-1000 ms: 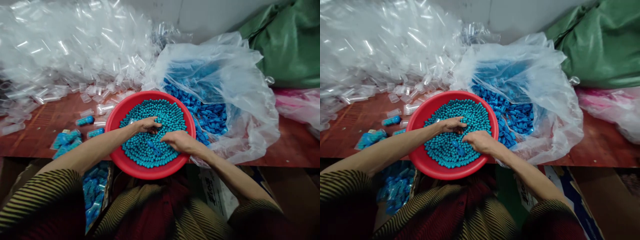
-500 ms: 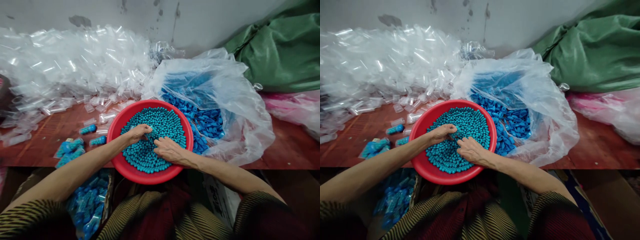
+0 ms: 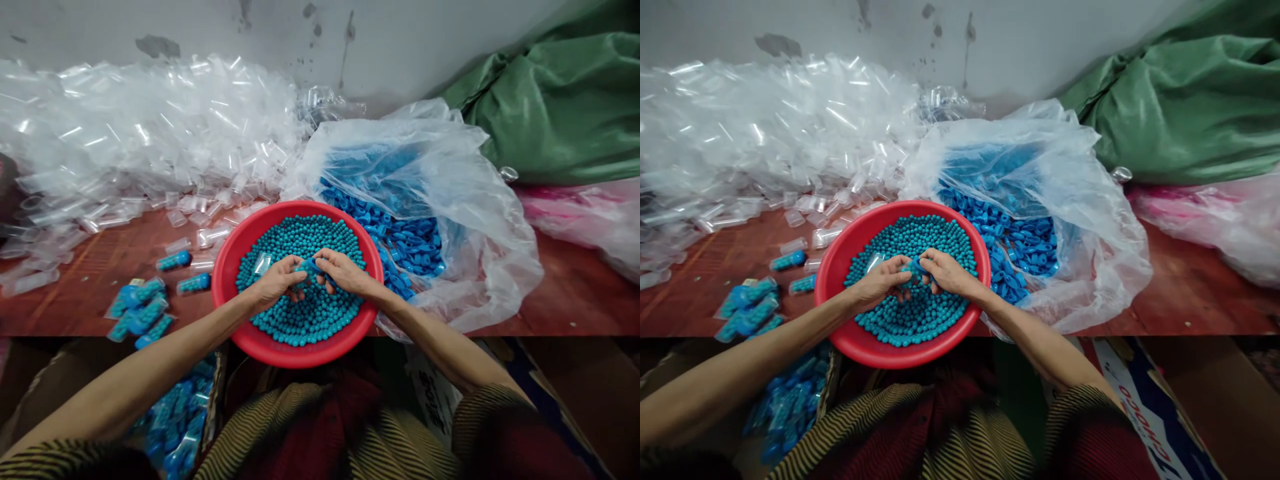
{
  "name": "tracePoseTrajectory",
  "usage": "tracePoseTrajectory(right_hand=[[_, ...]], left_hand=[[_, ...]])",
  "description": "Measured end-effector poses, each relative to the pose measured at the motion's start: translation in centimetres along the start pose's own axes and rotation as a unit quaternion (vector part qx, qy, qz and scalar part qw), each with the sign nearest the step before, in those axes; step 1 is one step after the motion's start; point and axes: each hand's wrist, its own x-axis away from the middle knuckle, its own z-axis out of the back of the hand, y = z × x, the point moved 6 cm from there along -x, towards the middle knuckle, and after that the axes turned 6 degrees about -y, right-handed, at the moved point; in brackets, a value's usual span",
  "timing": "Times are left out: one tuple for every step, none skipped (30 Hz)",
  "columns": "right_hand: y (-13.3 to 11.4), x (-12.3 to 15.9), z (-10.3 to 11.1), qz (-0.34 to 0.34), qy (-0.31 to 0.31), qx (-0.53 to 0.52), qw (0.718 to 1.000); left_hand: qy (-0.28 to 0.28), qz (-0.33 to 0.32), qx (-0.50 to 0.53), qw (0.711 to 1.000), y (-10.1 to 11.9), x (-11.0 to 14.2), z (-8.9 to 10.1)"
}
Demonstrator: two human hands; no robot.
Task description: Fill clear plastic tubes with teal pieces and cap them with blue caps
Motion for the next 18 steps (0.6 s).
tracePoseTrajectory(right_hand=[[-0.1,0.1,-0.2,0.012,0.001,0.001,1.0],[-0.2,0.2,-0.2,0.025,0.008,0.004,1.0],[-0.2,0.4,-0.2,0.036,0.021,0.006,0.999],[-0.3,0.5,0.0,0.042,0.037,0.003,0.998],[-0.2,0.6,0.1,0.042,0.053,-0.006,0.998],[-0.1,0.6,0.2,0.039,0.067,-0.018,0.997],[-0.1,0.6,0.3,0.034,0.079,-0.029,0.996],[0.0,0.7,0.4,0.034,0.089,-0.033,0.995],[-0.1,0.7,0.4,0.042,0.101,-0.021,0.994],[-0.3,0.8,0.4,0.056,0.113,0.01,0.992],[-0.6,0.9,0.4,0.075,0.124,0.059,0.988],[-0.9,1.1,0.2,0.095,0.129,0.118,0.98],[-1.1,1.3,0.0,0.112,0.13,0.177,0.969],[-1.2,1.5,-0.3,0.123,0.123,0.227,0.958],[-1.2,1.6,-0.5,0.127,0.107,0.265,0.95],[-1.1,1.7,-0.6,0.125,0.085,0.292,0.944],[-0.9,1.8,-0.5,0.119,0.062,0.315,0.94],[-0.7,1.9,-0.4,0.108,0.035,0.336,0.935]], left_hand=[[0.004,-0.007,-0.002,1.0,0.1,0.2,-0.2],[0.007,-0.014,-0.003,1.0,0.2,0.3,-0.3],[0.01,-0.017,-0.004,1.0,0.2,0.4,-0.4],[0.013,-0.018,-0.006,1.0,0.2,0.5,-0.5],[0.016,-0.017,-0.008,1.0,0.2,0.5,-0.5],[0.019,-0.016,-0.01,1.0,0.2,0.5,-0.5],[0.019,-0.016,-0.012,1.0,0.2,0.6,-0.6],[0.019,-0.018,-0.015,1.0,0.2,0.6,-0.7],[0.019,-0.022,-0.018,0.999,0.3,0.6,-0.8],[0.021,-0.027,-0.019,0.999,0.3,0.7,-1.0],[0.025,-0.031,-0.02,0.999,0.4,0.8,-1.1],[0.032,-0.031,-0.018,0.999,0.5,0.9,-1.3],[0.039,-0.028,-0.014,0.999,0.6,1.0,-1.4],[0.044,-0.02,-0.01,0.999,0.5,1.1,-1.4],[0.048,-0.01,-0.009,0.999,0.5,1.2,-1.4],[0.052,0.004,-0.012,0.999,0.3,1.3,-1.4],[0.056,0.019,-0.018,0.998,0.1,1.3,-1.2],[0.063,0.032,-0.026,0.997,-0.1,1.4,-0.9]])
